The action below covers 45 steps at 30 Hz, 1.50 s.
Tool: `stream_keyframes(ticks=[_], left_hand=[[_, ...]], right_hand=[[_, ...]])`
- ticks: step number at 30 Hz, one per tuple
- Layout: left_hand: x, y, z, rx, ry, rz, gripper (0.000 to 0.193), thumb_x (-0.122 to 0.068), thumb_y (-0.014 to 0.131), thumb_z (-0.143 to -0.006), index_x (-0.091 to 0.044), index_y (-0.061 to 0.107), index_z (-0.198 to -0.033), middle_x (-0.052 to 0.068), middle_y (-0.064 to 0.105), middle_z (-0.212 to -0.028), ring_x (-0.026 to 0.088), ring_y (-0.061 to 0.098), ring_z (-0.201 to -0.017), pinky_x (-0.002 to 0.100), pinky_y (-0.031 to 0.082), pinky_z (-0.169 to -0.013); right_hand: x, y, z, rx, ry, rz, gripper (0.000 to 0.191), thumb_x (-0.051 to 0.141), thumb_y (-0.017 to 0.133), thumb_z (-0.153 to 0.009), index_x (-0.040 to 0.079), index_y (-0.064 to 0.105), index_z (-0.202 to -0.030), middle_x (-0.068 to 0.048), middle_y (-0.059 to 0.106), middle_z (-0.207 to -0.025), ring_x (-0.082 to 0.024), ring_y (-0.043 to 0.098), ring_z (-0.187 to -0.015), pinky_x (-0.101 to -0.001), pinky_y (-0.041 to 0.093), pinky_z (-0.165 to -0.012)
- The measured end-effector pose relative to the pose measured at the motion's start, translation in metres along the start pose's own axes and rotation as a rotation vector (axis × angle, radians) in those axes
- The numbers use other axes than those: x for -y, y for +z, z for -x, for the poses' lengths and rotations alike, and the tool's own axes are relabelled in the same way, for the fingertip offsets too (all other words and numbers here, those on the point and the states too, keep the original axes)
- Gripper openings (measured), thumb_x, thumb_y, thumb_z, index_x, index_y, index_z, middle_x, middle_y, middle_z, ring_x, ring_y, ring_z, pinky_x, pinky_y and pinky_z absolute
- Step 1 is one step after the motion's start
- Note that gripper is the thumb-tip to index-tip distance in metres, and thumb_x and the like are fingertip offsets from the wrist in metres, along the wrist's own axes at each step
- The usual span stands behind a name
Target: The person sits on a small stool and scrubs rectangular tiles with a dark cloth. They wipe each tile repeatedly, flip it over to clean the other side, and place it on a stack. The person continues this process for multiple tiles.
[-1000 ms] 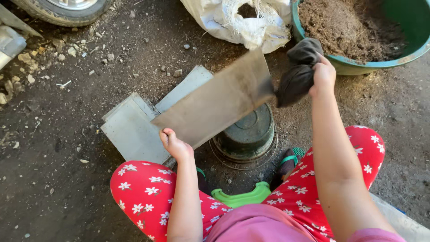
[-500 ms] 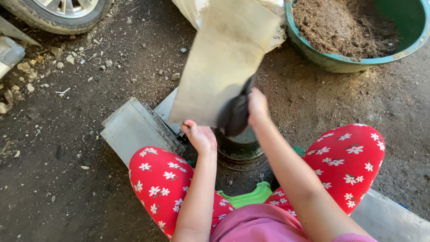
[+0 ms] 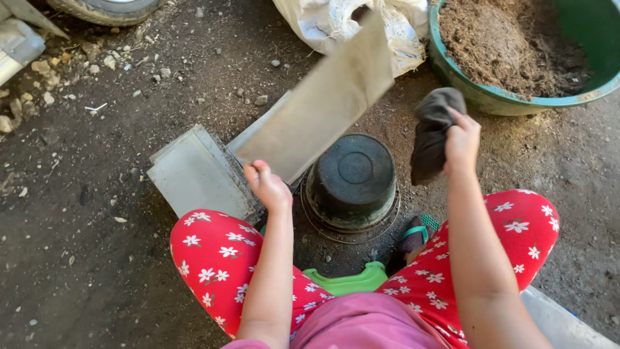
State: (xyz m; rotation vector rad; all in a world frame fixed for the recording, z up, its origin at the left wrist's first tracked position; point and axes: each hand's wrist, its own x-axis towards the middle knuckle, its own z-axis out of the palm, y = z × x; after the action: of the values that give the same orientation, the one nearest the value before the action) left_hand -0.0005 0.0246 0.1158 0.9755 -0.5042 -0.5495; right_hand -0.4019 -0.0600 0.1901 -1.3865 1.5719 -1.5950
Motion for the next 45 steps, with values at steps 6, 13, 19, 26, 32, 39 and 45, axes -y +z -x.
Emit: stream_keyframes(ticks=[6,13,19,26,32,39,45], left_hand=[[-0.020,-0.012,0.067,0.800,0.626,-0.458,0.025,-0.001,0.042,-0.108,-0.012,0.061,-0.121,0.002,0.071,-0.132,0.018,0.067,-0.132,0.046,0.041,-0.131],[-0.024,-0.055,0.077,1.261,0.879,-0.879,0.040,-0.005,0.053,-0.098,-0.016,0.053,-0.137,0.007,0.053,-0.153,0.029,0.049,-0.145,0.054,0.037,-0.121],[-0.005,-0.087,0.061,0.940,0.631,-1.338,0.053,0.002,0.050,-0.092,-0.020,0.057,-0.140,0.013,0.045,-0.157,0.032,0.046,-0.144,0.052,0.038,-0.118],[0.033,-0.083,0.043,0.210,-0.665,-0.607,0.049,-0.032,0.055,-0.101,-0.011,0.051,-0.145,0.013,0.058,-0.143,0.031,0.059,-0.124,0.046,0.049,-0.103],[0.065,-0.059,0.051,0.154,-0.885,-0.168,0.054,-0.039,0.056,-0.104,0.003,0.060,-0.138,0.011,0.068,-0.133,0.023,0.064,-0.115,0.039,0.050,-0.099],[0.070,-0.067,0.062,0.041,-0.777,-0.203,0.038,-0.029,0.057,-0.103,0.000,0.067,-0.123,0.009,0.072,-0.116,0.022,0.063,-0.107,0.039,0.051,-0.092],[0.077,-0.069,0.066,0.023,-0.747,-0.334,0.038,-0.030,0.059,-0.104,0.003,0.067,-0.122,0.002,0.068,-0.111,0.012,0.057,-0.102,0.031,0.044,-0.093]], right_hand=[[-0.017,-0.015,-0.005,-0.043,0.407,-0.481,0.060,-0.010,0.041,-0.077,0.002,0.072,-0.128,-0.009,0.071,-0.120,-0.015,0.067,-0.104,-0.0235,0.051,-0.093],[-0.055,-0.028,0.004,-0.115,0.640,-0.335,0.061,-0.011,0.042,-0.074,0.006,0.076,-0.121,-0.010,0.069,-0.124,-0.016,0.066,-0.103,-0.0239,0.051,-0.089],[-0.062,-0.017,0.020,-0.069,0.465,0.311,0.052,-0.006,0.049,-0.080,0.014,0.085,-0.112,-0.020,0.060,-0.131,-0.034,0.046,-0.106,-0.0425,0.040,-0.099],[0.012,0.012,0.024,0.033,-0.239,0.433,0.040,0.004,0.057,-0.085,0.017,0.081,-0.115,-0.020,0.061,-0.131,-0.039,0.058,-0.121,-0.0447,0.046,-0.110],[0.078,0.160,0.134,0.626,-0.267,0.776,0.049,0.012,0.064,-0.073,0.030,0.076,-0.118,-0.012,0.048,-0.148,-0.042,0.048,-0.118,-0.0601,0.042,-0.096],[0.038,0.201,0.191,0.628,-0.589,0.813,0.046,0.022,0.064,-0.082,0.040,0.075,-0.122,-0.006,0.041,-0.159,-0.040,0.039,-0.136,-0.0646,0.037,-0.100],[-0.029,0.143,0.067,0.471,-0.162,1.053,0.049,0.013,0.063,-0.087,0.043,0.073,-0.125,-0.012,0.033,-0.160,-0.043,0.027,-0.143,-0.0770,0.017,-0.107]])
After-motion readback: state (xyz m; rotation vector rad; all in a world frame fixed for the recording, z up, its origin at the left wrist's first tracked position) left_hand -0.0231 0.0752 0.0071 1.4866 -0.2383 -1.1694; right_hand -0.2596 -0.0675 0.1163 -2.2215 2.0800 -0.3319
